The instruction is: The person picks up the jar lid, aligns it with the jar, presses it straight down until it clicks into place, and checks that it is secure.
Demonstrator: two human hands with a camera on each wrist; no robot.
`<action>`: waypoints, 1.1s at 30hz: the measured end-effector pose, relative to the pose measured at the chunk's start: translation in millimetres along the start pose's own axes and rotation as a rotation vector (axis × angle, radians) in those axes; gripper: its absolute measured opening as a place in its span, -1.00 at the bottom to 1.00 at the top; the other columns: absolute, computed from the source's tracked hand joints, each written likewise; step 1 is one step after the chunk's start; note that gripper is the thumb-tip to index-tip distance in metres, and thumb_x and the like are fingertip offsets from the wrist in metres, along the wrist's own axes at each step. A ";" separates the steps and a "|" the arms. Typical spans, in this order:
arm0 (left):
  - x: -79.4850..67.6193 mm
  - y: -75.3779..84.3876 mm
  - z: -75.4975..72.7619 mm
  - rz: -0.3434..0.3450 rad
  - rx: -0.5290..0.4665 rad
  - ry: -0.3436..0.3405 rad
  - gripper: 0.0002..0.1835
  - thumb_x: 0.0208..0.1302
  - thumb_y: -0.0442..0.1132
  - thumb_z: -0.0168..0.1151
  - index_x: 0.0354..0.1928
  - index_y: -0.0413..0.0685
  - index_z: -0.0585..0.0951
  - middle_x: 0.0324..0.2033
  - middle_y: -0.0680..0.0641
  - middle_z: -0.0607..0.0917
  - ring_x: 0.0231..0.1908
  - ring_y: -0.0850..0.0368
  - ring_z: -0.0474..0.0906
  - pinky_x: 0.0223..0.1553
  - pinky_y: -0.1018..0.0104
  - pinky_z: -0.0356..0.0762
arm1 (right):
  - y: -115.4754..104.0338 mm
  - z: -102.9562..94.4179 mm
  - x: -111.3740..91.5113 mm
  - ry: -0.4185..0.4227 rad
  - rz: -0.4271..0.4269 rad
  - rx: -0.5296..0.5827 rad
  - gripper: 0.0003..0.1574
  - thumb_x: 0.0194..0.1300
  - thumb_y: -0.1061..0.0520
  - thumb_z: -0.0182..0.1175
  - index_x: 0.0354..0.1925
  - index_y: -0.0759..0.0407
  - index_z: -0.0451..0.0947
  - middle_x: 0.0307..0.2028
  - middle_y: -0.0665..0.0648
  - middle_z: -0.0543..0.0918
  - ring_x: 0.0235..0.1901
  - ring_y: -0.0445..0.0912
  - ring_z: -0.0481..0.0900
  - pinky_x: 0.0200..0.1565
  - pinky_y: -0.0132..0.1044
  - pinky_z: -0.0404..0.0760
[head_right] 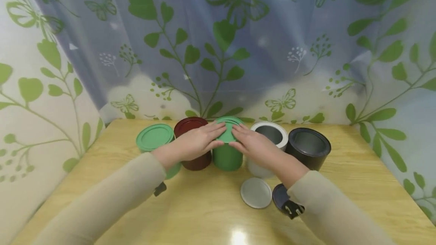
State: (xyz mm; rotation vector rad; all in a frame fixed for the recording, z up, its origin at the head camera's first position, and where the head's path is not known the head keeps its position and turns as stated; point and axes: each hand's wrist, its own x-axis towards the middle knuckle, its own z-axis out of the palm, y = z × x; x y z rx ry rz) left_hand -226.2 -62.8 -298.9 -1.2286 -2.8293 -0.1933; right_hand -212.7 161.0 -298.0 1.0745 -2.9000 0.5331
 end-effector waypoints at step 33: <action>25.1 -9.1 5.3 -0.092 0.027 -0.160 -0.38 0.48 0.09 -0.36 0.45 -0.07 0.02 0.43 -0.05 0.00 0.41 -0.04 -0.20 0.36 0.14 -0.13 | 15.1 -4.1 19.2 -0.083 0.029 -0.024 -0.36 0.47 0.03 -0.09 0.33 0.40 0.16 0.32 0.38 0.18 0.33 0.22 0.05 0.26 0.10 0.12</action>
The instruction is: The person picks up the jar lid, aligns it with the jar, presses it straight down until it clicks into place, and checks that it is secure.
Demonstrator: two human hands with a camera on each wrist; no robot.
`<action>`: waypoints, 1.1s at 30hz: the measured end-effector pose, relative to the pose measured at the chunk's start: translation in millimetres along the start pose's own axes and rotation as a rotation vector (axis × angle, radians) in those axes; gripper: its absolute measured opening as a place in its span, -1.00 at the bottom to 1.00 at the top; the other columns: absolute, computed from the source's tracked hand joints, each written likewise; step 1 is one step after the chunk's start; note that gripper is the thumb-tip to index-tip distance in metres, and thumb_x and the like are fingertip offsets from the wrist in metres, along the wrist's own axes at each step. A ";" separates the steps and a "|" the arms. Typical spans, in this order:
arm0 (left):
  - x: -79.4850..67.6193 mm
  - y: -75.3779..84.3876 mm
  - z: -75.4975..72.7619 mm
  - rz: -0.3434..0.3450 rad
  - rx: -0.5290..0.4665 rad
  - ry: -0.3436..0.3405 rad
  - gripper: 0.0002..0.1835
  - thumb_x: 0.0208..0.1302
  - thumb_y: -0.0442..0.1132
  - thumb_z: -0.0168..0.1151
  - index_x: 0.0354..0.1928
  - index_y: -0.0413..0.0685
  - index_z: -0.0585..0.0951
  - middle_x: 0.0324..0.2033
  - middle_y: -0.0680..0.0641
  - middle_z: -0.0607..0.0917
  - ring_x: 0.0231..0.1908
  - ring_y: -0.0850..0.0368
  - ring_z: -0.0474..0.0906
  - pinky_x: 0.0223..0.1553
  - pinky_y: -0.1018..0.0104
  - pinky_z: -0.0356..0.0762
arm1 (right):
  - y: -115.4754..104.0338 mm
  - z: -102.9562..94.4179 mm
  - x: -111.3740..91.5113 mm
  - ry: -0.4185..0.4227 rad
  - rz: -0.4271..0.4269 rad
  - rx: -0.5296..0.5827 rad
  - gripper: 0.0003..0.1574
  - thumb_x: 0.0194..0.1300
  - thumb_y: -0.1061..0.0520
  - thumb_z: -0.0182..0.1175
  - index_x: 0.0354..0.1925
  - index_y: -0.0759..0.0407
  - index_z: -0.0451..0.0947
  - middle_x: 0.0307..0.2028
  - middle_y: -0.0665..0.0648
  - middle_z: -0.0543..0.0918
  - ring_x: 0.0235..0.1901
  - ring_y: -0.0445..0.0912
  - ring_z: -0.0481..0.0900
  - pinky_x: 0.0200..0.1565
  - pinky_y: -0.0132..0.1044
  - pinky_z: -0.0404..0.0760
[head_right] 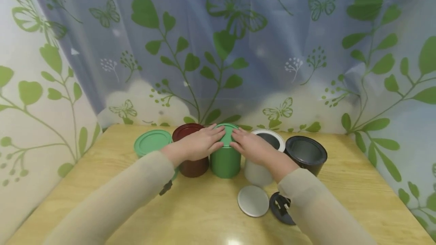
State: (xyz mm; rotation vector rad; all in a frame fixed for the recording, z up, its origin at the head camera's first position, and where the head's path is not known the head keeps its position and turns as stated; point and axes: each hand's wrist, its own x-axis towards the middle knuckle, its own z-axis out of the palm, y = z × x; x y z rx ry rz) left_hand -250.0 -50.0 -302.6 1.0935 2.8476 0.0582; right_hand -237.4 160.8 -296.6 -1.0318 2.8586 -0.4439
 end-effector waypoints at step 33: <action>10.1 9.7 3.7 -0.082 0.166 -0.033 -0.05 0.24 0.40 -0.21 0.46 -0.08 -0.10 0.44 -0.13 -0.15 0.41 0.02 -0.22 0.36 0.14 -0.14 | -5.3 -4.2 10.9 -0.128 0.079 0.039 -0.04 0.41 -0.27 -0.15 0.43 0.32 -0.19 0.42 0.32 -0.22 0.39 0.19 -0.20 0.30 0.12 -0.03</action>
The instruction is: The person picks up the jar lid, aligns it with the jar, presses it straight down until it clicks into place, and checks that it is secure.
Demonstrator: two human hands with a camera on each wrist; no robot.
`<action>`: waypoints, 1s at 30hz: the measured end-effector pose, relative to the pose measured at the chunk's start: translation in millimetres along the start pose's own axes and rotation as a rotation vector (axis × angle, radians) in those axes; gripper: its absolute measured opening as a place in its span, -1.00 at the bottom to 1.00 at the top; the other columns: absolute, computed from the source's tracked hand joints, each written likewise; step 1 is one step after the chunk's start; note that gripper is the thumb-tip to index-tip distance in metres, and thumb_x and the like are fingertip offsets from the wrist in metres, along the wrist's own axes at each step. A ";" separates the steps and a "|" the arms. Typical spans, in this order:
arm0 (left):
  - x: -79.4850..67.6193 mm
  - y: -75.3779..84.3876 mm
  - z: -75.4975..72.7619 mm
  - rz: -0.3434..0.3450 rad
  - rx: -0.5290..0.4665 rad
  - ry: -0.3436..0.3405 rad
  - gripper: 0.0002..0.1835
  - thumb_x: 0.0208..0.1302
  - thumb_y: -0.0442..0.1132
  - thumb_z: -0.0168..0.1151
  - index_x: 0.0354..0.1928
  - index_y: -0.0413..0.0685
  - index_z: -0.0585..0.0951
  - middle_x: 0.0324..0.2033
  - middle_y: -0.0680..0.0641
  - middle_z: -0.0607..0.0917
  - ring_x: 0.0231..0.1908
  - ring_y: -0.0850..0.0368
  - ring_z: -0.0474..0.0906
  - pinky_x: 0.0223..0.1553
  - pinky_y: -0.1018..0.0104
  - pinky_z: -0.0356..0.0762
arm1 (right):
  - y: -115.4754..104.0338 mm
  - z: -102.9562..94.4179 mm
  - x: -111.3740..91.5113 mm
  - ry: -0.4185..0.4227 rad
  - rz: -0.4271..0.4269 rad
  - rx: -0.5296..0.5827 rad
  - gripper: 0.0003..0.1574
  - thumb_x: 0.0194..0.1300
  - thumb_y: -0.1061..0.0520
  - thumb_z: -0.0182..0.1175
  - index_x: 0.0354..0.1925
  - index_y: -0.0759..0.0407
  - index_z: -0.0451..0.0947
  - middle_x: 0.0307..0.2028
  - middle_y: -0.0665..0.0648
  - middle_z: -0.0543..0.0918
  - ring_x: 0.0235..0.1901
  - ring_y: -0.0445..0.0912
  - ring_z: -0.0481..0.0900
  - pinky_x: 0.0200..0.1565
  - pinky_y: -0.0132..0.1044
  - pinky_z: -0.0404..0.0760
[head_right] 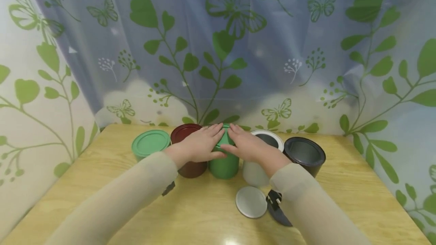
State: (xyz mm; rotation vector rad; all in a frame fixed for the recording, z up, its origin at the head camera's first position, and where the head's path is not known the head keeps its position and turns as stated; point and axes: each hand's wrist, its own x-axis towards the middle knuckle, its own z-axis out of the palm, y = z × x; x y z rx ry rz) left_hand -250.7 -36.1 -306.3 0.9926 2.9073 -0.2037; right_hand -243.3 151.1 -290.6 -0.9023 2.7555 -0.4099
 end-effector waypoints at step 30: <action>-5.6 0.9 -4.8 -0.003 0.057 0.005 -0.09 0.27 0.35 -0.13 0.46 -0.05 -0.08 0.44 -0.12 -0.16 0.41 0.01 -0.27 0.34 -0.01 -0.14 | 4.6 -3.0 6.5 -0.025 -0.029 -0.054 -0.12 0.44 -0.24 -0.20 0.42 0.31 -0.10 0.42 0.29 -0.13 0.40 0.15 -0.21 0.30 0.15 -0.09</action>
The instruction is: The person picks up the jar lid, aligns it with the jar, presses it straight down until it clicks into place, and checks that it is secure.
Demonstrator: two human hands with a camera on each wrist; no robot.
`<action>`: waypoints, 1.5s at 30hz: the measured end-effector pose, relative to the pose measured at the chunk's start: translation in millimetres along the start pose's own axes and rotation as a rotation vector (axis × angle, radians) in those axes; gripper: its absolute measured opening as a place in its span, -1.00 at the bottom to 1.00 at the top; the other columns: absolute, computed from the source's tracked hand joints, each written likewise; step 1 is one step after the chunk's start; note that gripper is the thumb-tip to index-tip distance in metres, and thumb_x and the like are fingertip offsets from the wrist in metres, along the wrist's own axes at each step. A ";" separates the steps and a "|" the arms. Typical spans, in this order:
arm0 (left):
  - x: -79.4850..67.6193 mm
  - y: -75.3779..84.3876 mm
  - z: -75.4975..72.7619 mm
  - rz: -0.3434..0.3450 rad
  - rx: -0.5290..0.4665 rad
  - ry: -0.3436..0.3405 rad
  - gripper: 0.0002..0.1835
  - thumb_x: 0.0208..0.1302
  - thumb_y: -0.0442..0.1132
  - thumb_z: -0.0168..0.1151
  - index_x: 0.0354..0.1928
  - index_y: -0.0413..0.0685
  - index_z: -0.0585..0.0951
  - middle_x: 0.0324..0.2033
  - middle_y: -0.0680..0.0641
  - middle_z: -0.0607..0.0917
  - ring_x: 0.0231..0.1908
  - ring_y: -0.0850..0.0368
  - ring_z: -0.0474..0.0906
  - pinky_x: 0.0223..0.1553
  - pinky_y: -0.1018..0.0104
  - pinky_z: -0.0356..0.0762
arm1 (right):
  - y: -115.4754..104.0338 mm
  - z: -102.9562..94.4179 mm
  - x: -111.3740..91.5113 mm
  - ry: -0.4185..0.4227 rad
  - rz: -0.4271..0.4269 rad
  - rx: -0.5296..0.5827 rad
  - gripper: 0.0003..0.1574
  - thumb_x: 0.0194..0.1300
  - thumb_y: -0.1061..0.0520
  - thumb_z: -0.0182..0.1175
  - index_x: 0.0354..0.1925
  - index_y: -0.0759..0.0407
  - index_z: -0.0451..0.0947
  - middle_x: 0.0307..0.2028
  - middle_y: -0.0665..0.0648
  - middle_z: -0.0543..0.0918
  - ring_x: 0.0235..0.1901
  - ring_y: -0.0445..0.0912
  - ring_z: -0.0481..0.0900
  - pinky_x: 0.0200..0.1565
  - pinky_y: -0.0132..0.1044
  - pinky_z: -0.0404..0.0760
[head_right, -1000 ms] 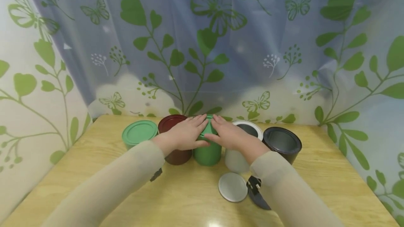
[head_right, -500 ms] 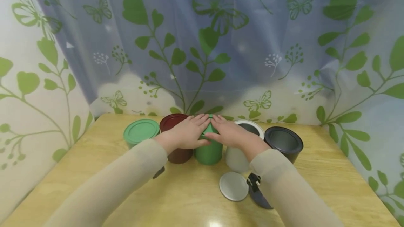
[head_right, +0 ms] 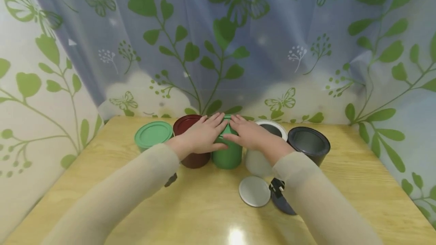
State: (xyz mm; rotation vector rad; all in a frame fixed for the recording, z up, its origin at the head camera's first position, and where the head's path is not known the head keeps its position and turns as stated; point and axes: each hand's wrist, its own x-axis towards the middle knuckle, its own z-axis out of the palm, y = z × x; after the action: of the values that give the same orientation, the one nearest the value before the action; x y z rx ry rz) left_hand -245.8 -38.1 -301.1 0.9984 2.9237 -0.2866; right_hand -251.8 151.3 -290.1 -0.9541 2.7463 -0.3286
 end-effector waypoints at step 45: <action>-9.0 10.3 0.5 0.045 0.167 0.095 -0.40 0.45 0.12 -0.22 0.39 -0.03 0.23 0.34 -0.05 0.26 0.37 0.04 0.01 0.31 0.04 0.05 | -13.5 -3.6 0.5 0.028 -0.015 -0.046 -0.40 0.45 0.03 -0.06 0.30 0.36 0.24 0.31 0.34 0.21 0.32 0.21 0.08 0.25 0.23 0.00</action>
State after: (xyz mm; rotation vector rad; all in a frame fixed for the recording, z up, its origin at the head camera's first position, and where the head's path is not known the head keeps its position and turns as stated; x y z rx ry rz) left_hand -232.4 -35.6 -302.5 1.1265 2.9976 -0.5031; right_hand -245.2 141.2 -283.0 -0.9894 2.7846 -0.2853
